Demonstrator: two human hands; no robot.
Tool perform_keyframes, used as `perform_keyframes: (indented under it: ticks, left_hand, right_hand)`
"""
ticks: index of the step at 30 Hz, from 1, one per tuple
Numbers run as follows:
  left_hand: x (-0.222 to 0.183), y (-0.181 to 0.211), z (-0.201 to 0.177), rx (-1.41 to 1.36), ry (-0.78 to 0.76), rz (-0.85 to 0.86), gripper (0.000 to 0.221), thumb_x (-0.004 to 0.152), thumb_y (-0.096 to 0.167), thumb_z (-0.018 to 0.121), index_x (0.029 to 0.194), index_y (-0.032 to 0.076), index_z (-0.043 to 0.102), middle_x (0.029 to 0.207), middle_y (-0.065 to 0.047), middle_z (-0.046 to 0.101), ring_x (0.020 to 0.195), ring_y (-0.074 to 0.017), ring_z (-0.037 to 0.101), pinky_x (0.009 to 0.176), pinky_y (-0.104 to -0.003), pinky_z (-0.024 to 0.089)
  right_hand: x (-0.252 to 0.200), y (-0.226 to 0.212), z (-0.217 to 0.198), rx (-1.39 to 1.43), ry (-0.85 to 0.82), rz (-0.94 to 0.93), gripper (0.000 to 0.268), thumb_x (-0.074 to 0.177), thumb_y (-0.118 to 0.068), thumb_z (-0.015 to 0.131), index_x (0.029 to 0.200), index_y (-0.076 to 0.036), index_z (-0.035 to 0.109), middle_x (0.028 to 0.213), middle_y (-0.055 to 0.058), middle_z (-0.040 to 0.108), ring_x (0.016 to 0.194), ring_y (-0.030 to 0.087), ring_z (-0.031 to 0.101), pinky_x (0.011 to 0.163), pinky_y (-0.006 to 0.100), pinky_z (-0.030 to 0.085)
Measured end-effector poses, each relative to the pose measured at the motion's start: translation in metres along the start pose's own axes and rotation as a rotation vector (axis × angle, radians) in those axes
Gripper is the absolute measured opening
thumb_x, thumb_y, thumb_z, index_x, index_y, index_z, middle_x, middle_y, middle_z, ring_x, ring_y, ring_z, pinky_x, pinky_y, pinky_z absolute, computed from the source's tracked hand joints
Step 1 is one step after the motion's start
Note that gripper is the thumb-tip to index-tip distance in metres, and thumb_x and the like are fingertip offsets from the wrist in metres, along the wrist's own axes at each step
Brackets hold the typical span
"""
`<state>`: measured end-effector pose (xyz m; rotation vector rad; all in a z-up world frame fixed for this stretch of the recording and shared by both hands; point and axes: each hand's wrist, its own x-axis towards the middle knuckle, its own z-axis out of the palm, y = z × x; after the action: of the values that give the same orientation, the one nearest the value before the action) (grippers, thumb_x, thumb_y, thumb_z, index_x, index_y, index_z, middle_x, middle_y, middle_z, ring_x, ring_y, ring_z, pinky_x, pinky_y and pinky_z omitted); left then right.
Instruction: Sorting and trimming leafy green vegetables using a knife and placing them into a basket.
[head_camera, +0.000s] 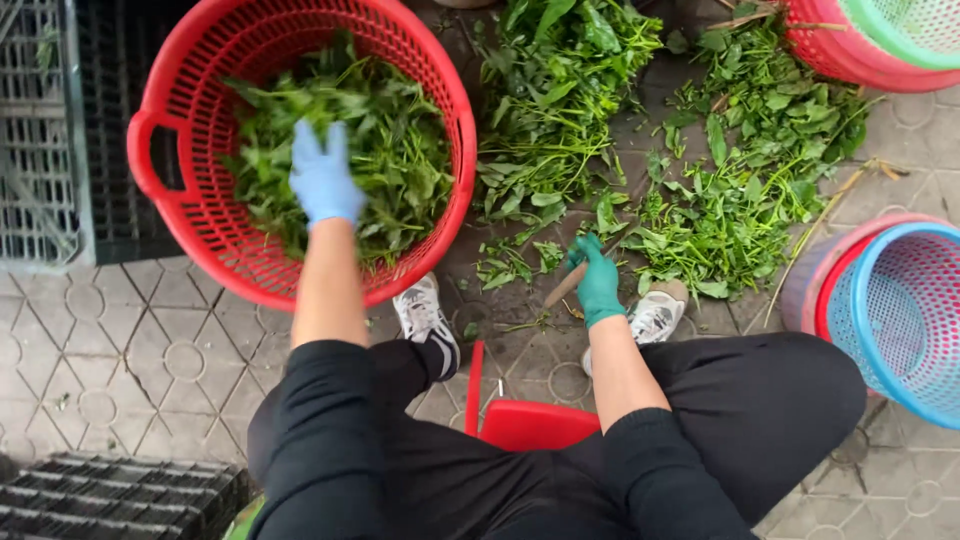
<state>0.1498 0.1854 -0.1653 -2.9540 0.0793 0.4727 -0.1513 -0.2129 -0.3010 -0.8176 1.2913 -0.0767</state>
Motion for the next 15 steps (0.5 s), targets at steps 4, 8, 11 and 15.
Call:
perform_keyframes:
  ticks: [4,8,11,15]
  left_hand:
    - [0.038,-0.072,-0.016,-0.512,0.062,-0.057,0.067,0.080,0.002,0.063,0.142,0.023,0.077,0.120,-0.017,0.081,0.106,-0.0433,0.077,0.085,-0.052,0.060]
    - [0.043,-0.131,-0.063,-0.965,0.263,0.140,0.060,0.083,-0.004,0.064,0.139,0.011,0.077,0.118,-0.001,0.079,0.107,-0.0109,0.071,0.097,-0.028,0.057]
    - [0.017,-0.151,-0.115,-1.106,0.193,0.280,0.060,0.098,-0.008,0.072,0.155,0.006,0.062,0.141,-0.010,0.075,0.126,-0.0130,0.068,0.112,-0.029,0.055]
    - [-0.002,-0.153,-0.094,-1.269,0.265,0.518,0.084,0.103,-0.022,0.066,0.173,0.004,0.030,0.173,-0.023,0.048,0.158,-0.0284,0.051,0.135,-0.039,0.037]
  right_hand:
    - [0.023,-0.036,0.043,-0.088,-0.060,-0.094,0.040,0.107,-0.020,0.073,0.146,-0.017,0.072,0.116,0.002,0.079,0.084,0.017,0.074,0.073,0.033,0.063]
    - [0.100,-0.027,0.064,-0.578,-0.233,-0.228,0.052,0.109,-0.014,0.055,0.159,-0.024,0.064,0.092,0.004,0.073,0.073,0.014,0.064,0.070,0.034,0.055]
    - [0.127,-0.020,0.076,-0.738,-0.269,-0.181,0.057,0.104,-0.012,0.054,0.159,-0.023,0.064,0.104,0.006,0.076,0.073,0.016,0.065,0.067,0.036,0.055]
    - [0.046,-0.057,0.079,-0.724,-0.148,-0.198,0.028,0.114,-0.027,0.057,0.136,-0.024,0.074,0.092,0.002,0.071,0.075,0.013,0.056,0.071,0.040,0.046]
